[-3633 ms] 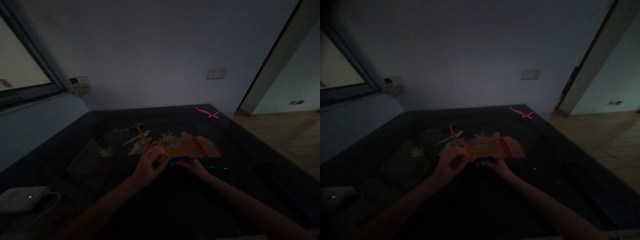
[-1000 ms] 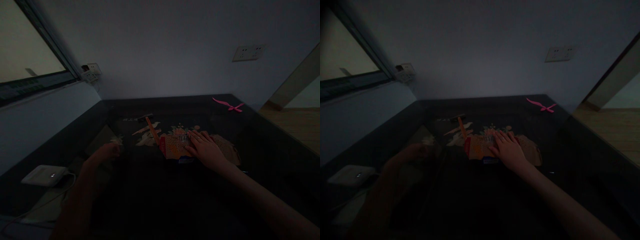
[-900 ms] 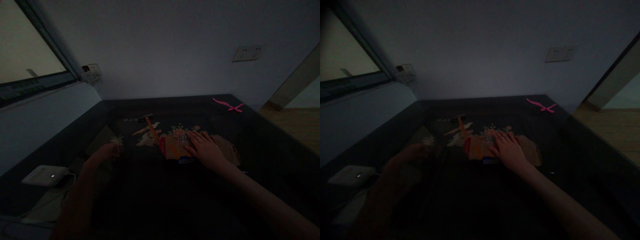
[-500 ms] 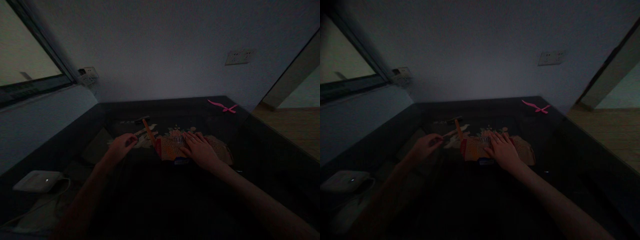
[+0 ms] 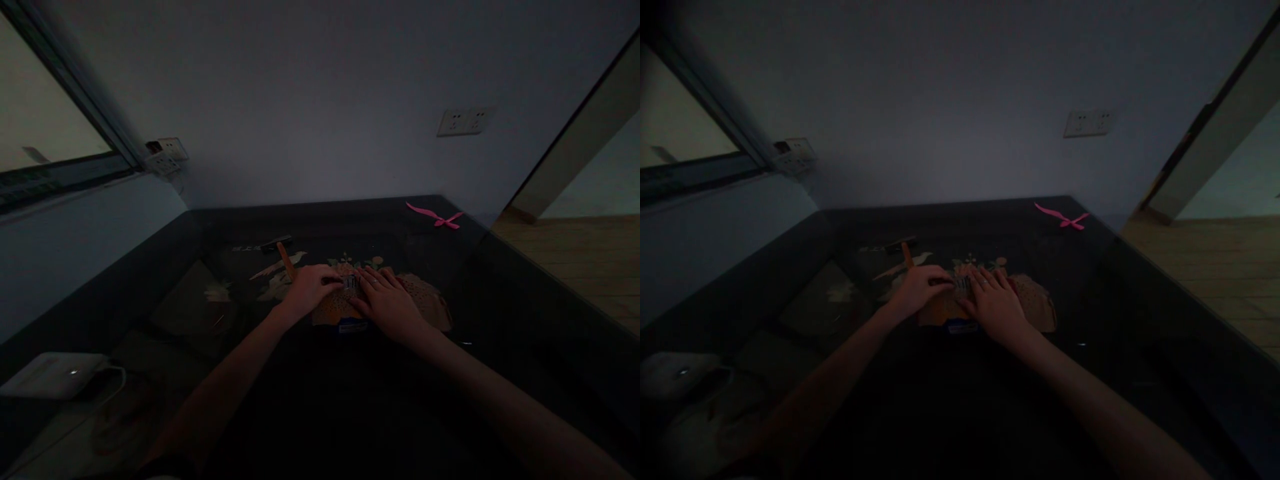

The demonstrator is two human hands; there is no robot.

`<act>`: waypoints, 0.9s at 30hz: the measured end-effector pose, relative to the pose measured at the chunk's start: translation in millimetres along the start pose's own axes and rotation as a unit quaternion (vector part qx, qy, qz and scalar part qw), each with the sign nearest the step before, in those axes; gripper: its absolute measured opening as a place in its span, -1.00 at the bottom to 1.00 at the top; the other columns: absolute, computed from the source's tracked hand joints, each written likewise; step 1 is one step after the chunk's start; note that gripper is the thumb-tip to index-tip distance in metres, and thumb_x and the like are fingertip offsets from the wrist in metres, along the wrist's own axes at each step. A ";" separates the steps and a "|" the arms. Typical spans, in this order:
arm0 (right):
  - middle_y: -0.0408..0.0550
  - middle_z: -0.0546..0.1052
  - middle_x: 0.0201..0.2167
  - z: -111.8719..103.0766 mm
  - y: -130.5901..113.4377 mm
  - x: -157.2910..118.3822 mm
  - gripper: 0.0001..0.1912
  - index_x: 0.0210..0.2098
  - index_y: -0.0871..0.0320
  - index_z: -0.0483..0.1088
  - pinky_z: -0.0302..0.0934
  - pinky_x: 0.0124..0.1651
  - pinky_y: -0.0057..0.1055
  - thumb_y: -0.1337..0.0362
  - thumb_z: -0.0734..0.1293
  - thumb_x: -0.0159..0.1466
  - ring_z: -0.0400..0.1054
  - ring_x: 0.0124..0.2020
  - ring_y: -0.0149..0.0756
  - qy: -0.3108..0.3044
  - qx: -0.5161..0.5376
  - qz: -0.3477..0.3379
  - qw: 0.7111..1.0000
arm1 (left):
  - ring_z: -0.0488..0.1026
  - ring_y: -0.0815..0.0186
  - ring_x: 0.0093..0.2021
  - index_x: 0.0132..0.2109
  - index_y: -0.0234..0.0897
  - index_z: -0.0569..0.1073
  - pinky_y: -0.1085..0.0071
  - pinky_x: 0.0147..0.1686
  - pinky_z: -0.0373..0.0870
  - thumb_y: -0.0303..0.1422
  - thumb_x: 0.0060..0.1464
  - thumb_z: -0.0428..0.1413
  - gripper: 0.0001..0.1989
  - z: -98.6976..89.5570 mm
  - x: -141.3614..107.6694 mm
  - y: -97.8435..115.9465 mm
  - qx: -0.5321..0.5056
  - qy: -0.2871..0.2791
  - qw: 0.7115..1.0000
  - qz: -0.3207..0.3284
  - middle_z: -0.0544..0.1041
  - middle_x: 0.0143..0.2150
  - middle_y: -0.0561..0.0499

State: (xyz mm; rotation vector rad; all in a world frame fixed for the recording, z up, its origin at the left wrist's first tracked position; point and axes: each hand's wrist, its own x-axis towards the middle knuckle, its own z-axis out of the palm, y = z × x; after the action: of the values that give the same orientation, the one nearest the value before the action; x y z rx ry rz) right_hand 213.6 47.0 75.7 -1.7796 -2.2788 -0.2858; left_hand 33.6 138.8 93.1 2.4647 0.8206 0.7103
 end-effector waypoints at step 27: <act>0.26 0.34 0.17 1.6 1.0 0.6 -0.34 0.16 0.40 0.28 -0.05 0.25 -0.05 -0.02 0.01 0.36 0.15 0.22 -0.02 -0.003 -0.001 0.007 1.000 | 0.53 0.21 -0.33 -0.42 -0.27 0.47 0.44 -0.35 0.36 -0.17 -0.08 0.07 -0.75 -109.7 -151.1 -111.4 0.146 0.058 0.919 -0.362 0.59 -0.39 0.00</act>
State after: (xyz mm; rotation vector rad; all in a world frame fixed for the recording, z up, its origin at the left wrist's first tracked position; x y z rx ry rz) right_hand 214.3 48.2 74.3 -1.7986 -2.2714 -0.2801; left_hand -182.1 148.9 66.8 2.0980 1.8572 0.4721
